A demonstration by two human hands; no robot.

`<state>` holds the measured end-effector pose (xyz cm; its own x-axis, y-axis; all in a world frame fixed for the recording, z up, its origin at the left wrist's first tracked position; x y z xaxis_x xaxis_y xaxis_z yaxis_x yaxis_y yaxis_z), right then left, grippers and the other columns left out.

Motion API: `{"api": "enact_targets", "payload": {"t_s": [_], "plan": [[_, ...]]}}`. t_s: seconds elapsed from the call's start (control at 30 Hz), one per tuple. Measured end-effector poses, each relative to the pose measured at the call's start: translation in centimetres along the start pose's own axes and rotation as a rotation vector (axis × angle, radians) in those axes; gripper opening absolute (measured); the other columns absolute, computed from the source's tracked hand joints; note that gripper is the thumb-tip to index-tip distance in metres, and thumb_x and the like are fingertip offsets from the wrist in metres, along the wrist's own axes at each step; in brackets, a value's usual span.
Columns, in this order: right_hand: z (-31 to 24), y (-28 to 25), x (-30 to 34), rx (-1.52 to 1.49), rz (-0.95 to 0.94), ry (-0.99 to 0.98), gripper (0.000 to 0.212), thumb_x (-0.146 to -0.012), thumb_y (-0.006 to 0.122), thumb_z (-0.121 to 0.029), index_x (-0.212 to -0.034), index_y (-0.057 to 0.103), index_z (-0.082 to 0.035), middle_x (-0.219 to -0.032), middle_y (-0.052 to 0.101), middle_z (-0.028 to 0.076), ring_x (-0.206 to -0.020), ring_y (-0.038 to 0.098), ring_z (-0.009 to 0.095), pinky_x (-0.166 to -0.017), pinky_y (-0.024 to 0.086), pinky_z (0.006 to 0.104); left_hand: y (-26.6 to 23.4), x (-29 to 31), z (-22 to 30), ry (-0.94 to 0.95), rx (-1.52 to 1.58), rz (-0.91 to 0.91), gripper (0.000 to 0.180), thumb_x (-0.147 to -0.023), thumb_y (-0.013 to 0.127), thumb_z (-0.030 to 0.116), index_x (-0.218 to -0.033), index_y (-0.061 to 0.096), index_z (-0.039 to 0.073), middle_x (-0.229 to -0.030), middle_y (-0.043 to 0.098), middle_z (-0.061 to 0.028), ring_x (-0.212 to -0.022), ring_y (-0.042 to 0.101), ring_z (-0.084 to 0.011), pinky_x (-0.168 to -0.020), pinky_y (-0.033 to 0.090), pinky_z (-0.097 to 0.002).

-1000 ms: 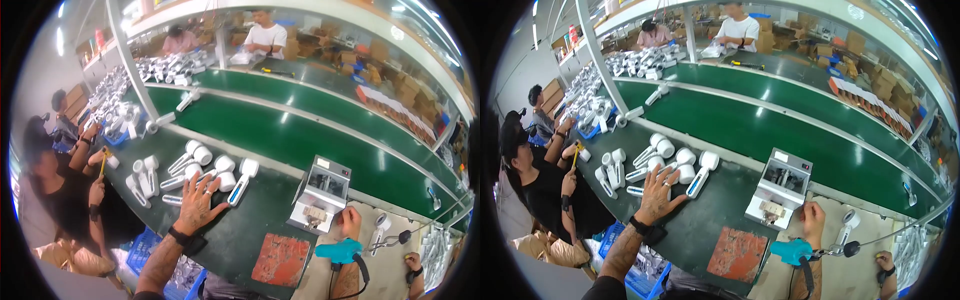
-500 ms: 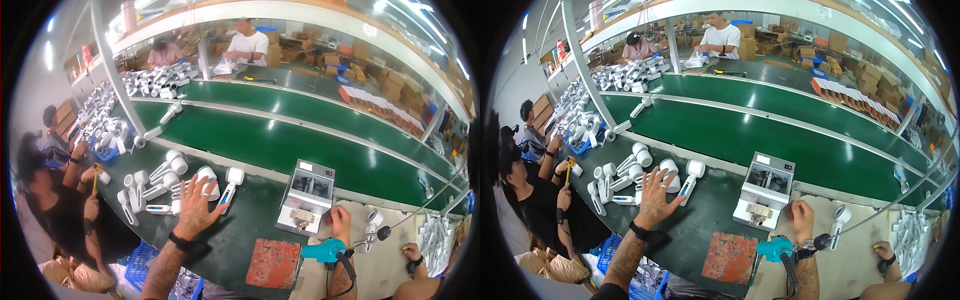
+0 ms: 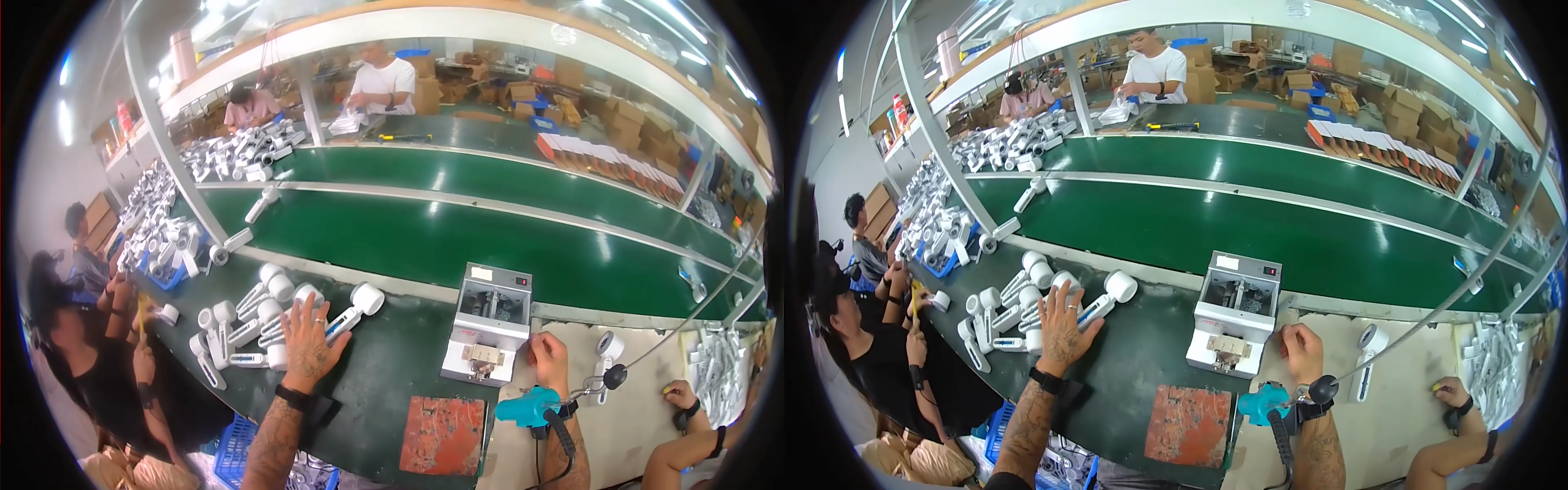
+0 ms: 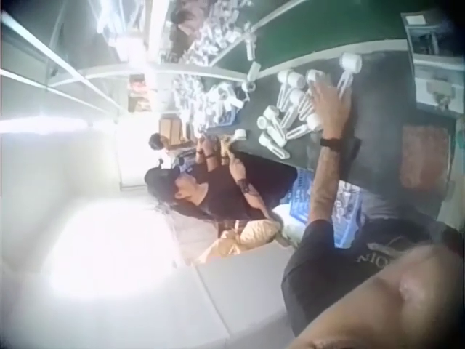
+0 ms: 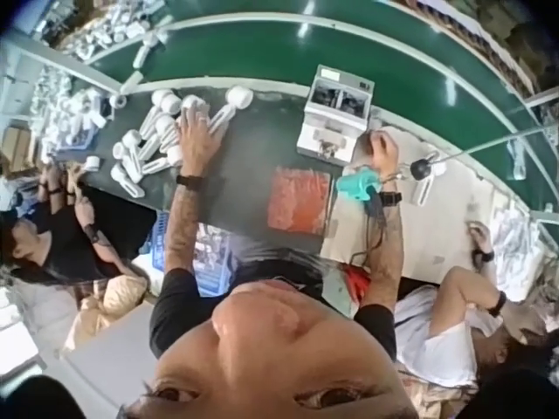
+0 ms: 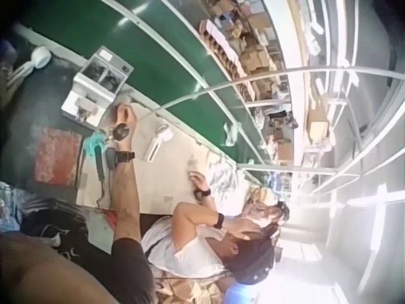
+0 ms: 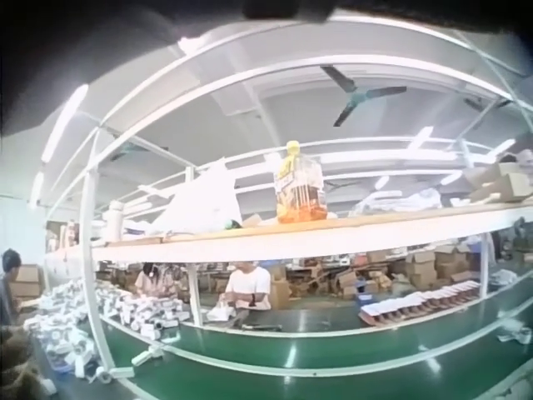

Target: The person picks up a white plastic component, places it into a small machine, and uses a teal power tool on it. After setting the component aside, the person gestures with a hand and then repeats the process with another component.

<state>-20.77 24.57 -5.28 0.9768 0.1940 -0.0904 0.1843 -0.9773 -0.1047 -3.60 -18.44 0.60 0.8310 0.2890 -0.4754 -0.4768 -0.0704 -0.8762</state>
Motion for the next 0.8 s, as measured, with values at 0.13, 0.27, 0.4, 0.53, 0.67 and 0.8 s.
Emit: {"api": "enact_targets", "payload": {"t_s": [0.13, 0.27, 0.4, 0.53, 0.67, 0.8], "plan": [[-0.9, 0.3, 0.2, 0.026, -0.009, 0.038, 0.029, -0.104, 0.061, -0.024, -0.088, 0.065, 0.000, -0.069, 0.060, 0.001, -0.061, 0.054, 0.009, -0.056, 0.042, 0.0258, -2.6, -1.6, 4.7, 0.173, 0.395, 0.086, 0.055, -0.086, 0.080, 0.028, -0.133, 0.060, 0.007, -0.149, 0.046, -0.0199, -0.138, 0.044, -0.0436, -0.116, 0.036, -0.0544], [-1.2, -0.1, 0.4, 0.045, 0.012, 0.011, 0.032, -0.105, 0.060, -0.026, -0.088, 0.065, 0.000, -0.069, 0.059, 0.001, -0.061, 0.054, 0.009, -0.057, 0.043, 0.0265, -1.9, -2.8, 10.8, 0.244, 0.625, 0.000, 0.054, -0.090, 0.077, 0.025, -0.136, 0.058, 0.005, -0.146, 0.049, -0.0187, -0.132, 0.051, -0.0400, -0.109, 0.045, -0.0455], [-0.6, 0.1, -0.1, 0.032, 0.015, 0.013, 0.031, -0.105, 0.060, -0.026, -0.088, 0.064, 0.000, -0.069, 0.059, 0.001, -0.061, 0.054, 0.010, -0.057, 0.044, 0.0264, 3.0, -2.1, 11.1, 0.126, 0.724, -0.129, 0.054, -0.092, 0.074, 0.026, -0.138, 0.055, 0.006, -0.147, 0.048, -0.0185, -0.132, 0.051, -0.0405, -0.109, 0.045, -0.0450], [-0.7, 0.1, 0.2, 0.103, -0.001, 0.011, 0.030, -0.105, 0.058, -0.025, -0.089, 0.064, -0.001, -0.069, 0.058, 0.001, -0.062, 0.054, 0.009, -0.057, 0.043, 0.0263, 3.6, -1.0, 10.1, 0.124, 0.774, -0.192, 0.052, -0.093, 0.072, 0.025, -0.139, 0.054, 0.008, -0.144, 0.050, -0.0177, -0.130, 0.052, -0.0405, -0.109, 0.045, -0.0448], [0.3, -0.6, 0.1, 0.118, 0.021, -0.011, 0.023, -0.104, 0.055, -0.018, -0.088, 0.062, -0.002, -0.069, 0.057, 0.001, -0.062, 0.054, 0.009, -0.056, 0.041, 0.0263, 3.4, -1.4, 10.5, 0.145, 0.768, -0.155, 0.050, -0.093, 0.072, 0.023, -0.137, 0.056, 0.007, -0.138, 0.055, -0.0155, -0.126, 0.053, -0.0382, -0.107, 0.046, -0.0447], [0.3, -0.3, 0.0, 0.088, 0.076, 0.008, 0.024, -0.103, 0.054, -0.016, -0.082, 0.058, -0.004, -0.068, 0.056, 0.001, -0.060, 0.053, 0.009, -0.055, 0.040, 0.0257, 3.9, -1.6, 10.3, 0.163, 0.812, -0.135, 0.045, -0.091, 0.072, 0.020, -0.130, 0.057, 0.004, -0.131, 0.058, -0.0162, -0.121, 0.054, -0.0380, -0.104, 0.047, -0.0450]]}}
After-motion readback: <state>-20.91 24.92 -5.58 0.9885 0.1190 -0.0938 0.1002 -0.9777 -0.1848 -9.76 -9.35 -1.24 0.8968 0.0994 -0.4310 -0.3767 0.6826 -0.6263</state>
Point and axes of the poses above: each hand's wrist, its own x-axis away from the middle knuckle, its own y-axis out of the palm, z = x × y, the point moved 3 cm from there along -x, towards the middle knuckle
